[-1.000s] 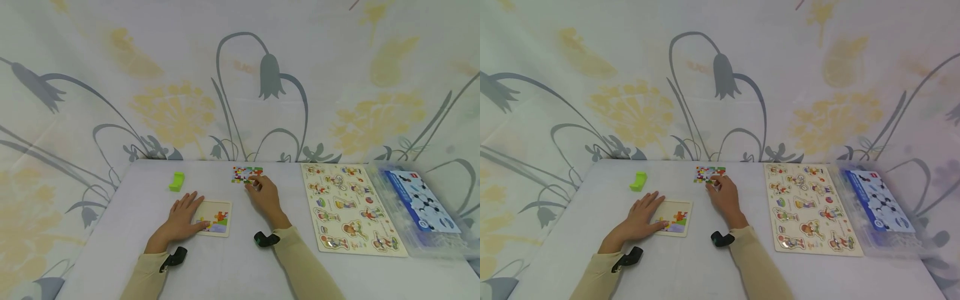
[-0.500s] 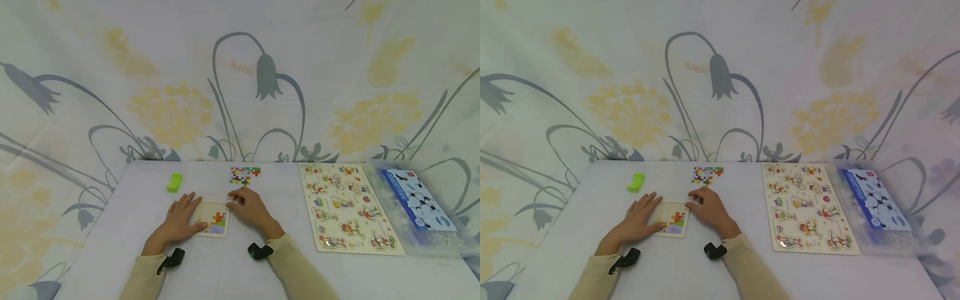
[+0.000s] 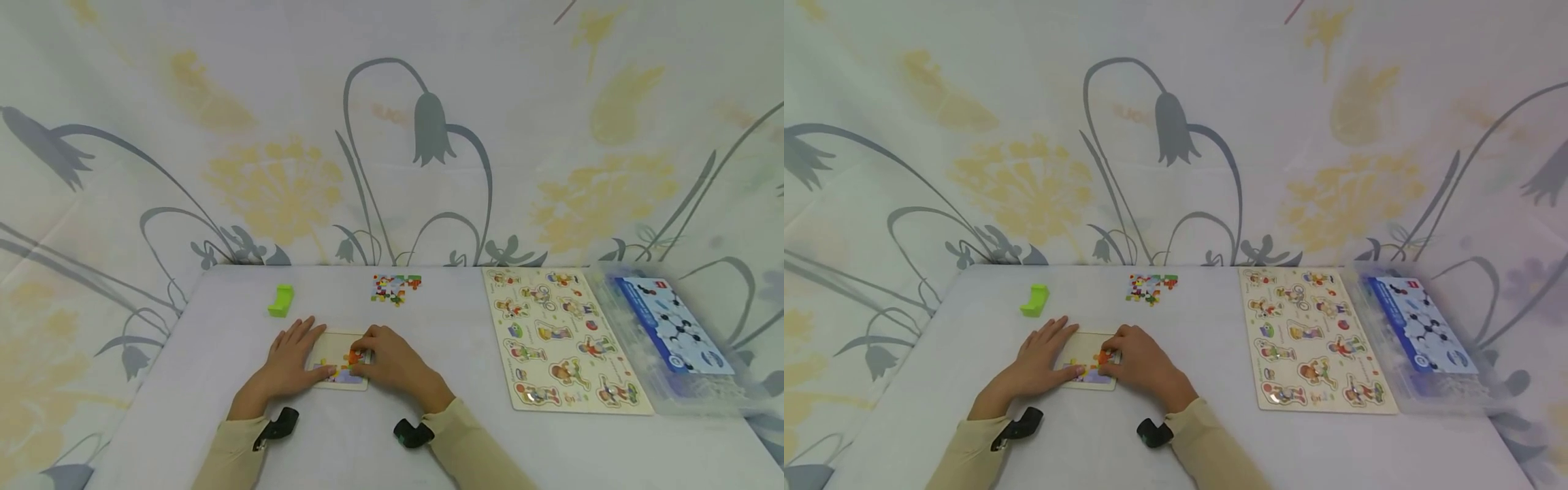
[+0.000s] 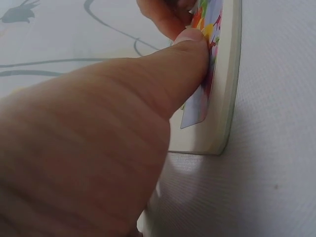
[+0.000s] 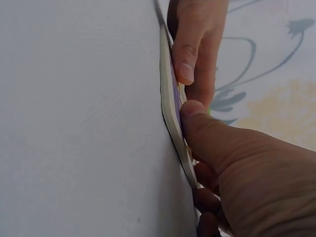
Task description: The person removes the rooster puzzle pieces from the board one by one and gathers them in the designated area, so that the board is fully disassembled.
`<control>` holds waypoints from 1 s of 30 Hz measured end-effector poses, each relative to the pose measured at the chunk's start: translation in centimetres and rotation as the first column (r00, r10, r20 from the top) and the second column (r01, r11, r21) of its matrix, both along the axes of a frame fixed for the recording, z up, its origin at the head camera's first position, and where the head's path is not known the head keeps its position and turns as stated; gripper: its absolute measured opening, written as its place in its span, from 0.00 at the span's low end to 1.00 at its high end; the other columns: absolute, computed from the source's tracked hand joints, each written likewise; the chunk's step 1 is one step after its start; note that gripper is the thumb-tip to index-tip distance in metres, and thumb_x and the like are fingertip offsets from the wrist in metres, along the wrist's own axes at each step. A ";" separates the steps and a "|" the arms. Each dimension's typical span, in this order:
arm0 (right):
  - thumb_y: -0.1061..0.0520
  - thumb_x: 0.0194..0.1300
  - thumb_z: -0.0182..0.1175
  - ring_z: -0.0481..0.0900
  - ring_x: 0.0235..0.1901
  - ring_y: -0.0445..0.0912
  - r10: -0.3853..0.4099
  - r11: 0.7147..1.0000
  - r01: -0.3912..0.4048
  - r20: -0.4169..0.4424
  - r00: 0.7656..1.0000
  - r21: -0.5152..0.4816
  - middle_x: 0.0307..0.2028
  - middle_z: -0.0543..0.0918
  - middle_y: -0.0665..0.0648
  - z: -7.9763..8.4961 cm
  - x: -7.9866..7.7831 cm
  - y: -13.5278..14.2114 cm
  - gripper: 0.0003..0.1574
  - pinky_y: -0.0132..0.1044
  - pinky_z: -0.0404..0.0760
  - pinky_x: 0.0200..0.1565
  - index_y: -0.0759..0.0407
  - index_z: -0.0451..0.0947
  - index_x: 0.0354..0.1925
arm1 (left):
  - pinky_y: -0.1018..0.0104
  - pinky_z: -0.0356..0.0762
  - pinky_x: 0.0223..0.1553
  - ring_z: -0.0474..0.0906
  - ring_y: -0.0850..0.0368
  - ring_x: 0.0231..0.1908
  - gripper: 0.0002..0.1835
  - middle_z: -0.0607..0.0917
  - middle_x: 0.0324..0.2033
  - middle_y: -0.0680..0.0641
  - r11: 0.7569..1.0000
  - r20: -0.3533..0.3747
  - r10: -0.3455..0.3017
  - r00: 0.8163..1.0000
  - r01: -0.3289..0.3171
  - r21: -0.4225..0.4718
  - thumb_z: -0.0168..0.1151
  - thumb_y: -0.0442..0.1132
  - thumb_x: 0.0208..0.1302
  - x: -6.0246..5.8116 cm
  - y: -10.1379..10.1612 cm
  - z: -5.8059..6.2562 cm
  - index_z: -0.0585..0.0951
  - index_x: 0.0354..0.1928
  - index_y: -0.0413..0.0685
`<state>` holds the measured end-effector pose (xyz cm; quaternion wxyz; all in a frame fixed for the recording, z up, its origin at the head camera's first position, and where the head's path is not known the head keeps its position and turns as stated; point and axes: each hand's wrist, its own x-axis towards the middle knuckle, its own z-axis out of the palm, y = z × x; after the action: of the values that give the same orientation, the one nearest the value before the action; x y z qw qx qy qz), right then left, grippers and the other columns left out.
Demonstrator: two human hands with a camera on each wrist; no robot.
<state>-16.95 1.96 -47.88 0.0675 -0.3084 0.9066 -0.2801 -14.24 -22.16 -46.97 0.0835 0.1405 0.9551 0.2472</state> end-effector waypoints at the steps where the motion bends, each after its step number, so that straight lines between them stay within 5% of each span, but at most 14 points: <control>1: 0.41 0.63 0.72 0.76 0.43 0.40 0.004 1.000 -0.004 -0.002 1.000 0.006 0.44 0.82 0.47 0.0 0.0 0.0 0.23 0.35 0.79 0.49 0.49 0.87 0.52 | 0.24 0.42 0.72 0.47 0.27 0.78 0.45 0.57 0.77 0.30 1.000 0.000 -0.002 1.000 0.002 -0.003 0.69 0.55 0.64 0.0 0.0 0.0 0.64 0.75 0.39; 30: 0.51 0.66 0.70 0.76 0.43 0.40 -0.004 1.000 0.007 0.120 0.993 -0.026 0.46 0.83 0.48 0.3 -0.5 0.2 0.18 0.36 0.78 0.52 0.49 0.84 0.54 | 0.25 0.42 0.73 0.46 0.29 0.78 0.50 0.56 0.78 0.32 1.000 0.004 0.003 1.000 -0.003 -0.031 0.72 0.59 0.60 0.0 0.0 -0.2 0.63 0.76 0.41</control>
<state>-17.44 2.16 -47.60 0.1172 -0.2895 0.8979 -0.3102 -14.23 -22.14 -47.16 0.0874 0.1372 0.9588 0.2327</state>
